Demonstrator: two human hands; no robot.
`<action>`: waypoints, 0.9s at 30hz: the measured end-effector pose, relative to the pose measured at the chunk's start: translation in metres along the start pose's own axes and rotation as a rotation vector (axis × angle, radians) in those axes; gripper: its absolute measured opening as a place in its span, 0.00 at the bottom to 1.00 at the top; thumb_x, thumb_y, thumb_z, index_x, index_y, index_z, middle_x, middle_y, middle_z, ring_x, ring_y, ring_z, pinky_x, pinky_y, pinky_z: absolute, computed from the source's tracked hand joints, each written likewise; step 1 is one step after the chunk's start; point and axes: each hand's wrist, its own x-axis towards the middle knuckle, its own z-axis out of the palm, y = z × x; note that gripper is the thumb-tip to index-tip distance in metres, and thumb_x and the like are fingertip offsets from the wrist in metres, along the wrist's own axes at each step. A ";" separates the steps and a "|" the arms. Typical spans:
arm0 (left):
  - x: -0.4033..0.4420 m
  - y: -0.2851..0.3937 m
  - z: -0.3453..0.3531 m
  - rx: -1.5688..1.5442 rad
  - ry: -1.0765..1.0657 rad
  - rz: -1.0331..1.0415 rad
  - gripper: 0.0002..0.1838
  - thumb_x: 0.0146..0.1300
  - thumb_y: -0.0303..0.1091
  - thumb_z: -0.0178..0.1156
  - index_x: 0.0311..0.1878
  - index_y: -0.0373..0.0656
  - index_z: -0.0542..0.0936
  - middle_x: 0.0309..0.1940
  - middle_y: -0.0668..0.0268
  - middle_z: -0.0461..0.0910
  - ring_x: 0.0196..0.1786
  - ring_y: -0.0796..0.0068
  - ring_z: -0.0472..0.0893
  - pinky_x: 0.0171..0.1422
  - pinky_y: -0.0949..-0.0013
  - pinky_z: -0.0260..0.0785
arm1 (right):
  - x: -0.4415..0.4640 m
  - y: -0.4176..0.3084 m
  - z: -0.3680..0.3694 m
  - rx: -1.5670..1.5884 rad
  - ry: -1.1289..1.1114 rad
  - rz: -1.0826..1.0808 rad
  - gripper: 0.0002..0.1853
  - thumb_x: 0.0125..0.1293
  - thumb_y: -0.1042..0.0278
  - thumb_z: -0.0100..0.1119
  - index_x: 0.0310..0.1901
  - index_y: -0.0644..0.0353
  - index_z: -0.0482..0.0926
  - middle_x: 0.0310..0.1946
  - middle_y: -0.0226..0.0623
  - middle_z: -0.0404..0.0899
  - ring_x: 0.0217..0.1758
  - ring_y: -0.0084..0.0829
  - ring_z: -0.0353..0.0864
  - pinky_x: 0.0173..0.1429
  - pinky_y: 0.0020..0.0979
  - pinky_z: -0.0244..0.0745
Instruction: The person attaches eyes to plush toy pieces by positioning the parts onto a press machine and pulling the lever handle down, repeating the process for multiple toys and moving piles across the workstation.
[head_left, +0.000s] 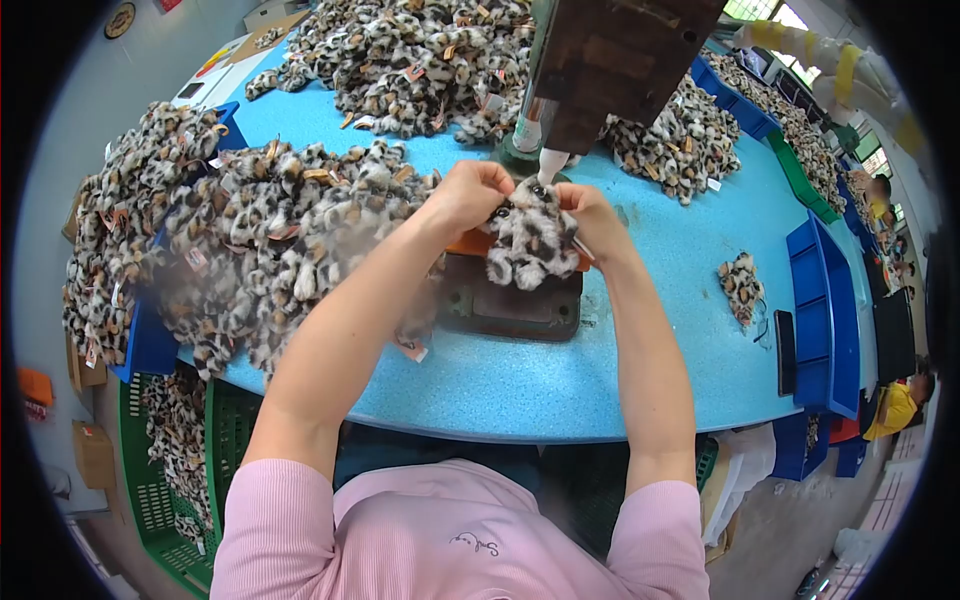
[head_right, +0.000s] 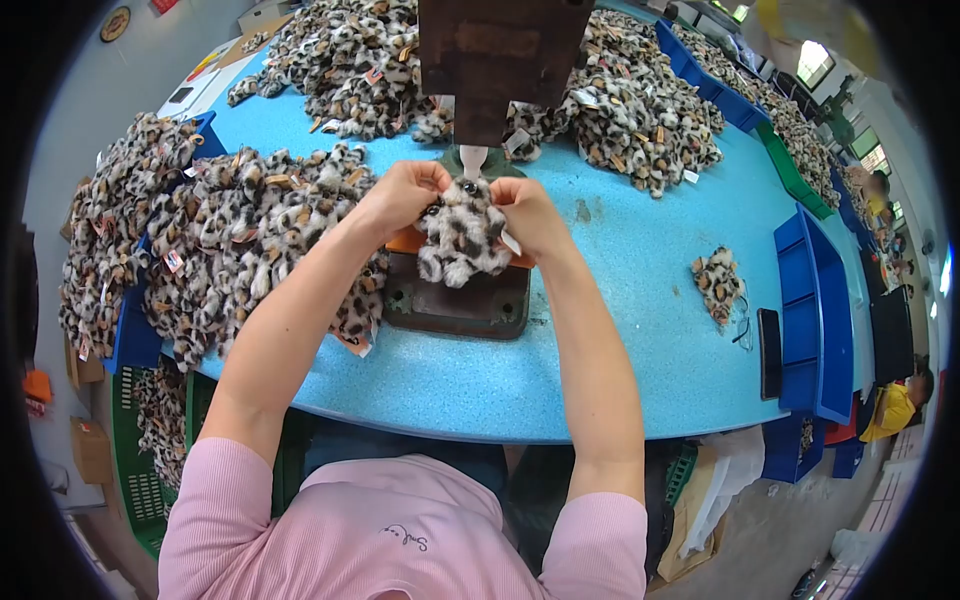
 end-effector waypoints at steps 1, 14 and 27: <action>-0.001 -0.003 -0.001 -0.046 -0.012 -0.022 0.06 0.51 0.17 0.51 0.29 0.39 0.75 0.21 0.68 0.74 0.21 0.82 0.72 0.21 0.76 0.66 | -0.005 -0.001 0.003 0.001 0.013 -0.035 0.06 0.49 0.83 0.55 0.21 0.61 0.71 0.17 0.25 0.71 0.18 0.14 0.67 0.18 0.19 0.60; -0.034 0.019 0.028 0.204 0.056 0.193 0.15 0.44 0.26 0.64 0.38 0.35 0.77 0.27 0.69 0.78 0.29 0.86 0.73 0.33 0.80 0.68 | -0.026 -0.012 -0.002 0.030 0.041 -0.062 0.06 0.54 0.79 0.54 0.35 0.63 0.73 0.27 0.29 0.74 0.29 0.17 0.73 0.31 0.20 0.70; -0.035 0.022 0.032 0.212 0.095 0.137 0.17 0.37 0.30 0.66 0.35 0.36 0.77 0.26 0.65 0.79 0.29 0.81 0.76 0.36 0.75 0.69 | 0.004 -0.018 -0.008 0.187 -0.141 -0.081 0.03 0.59 0.71 0.53 0.32 0.60 0.74 0.28 0.24 0.73 0.30 0.15 0.70 0.36 0.18 0.66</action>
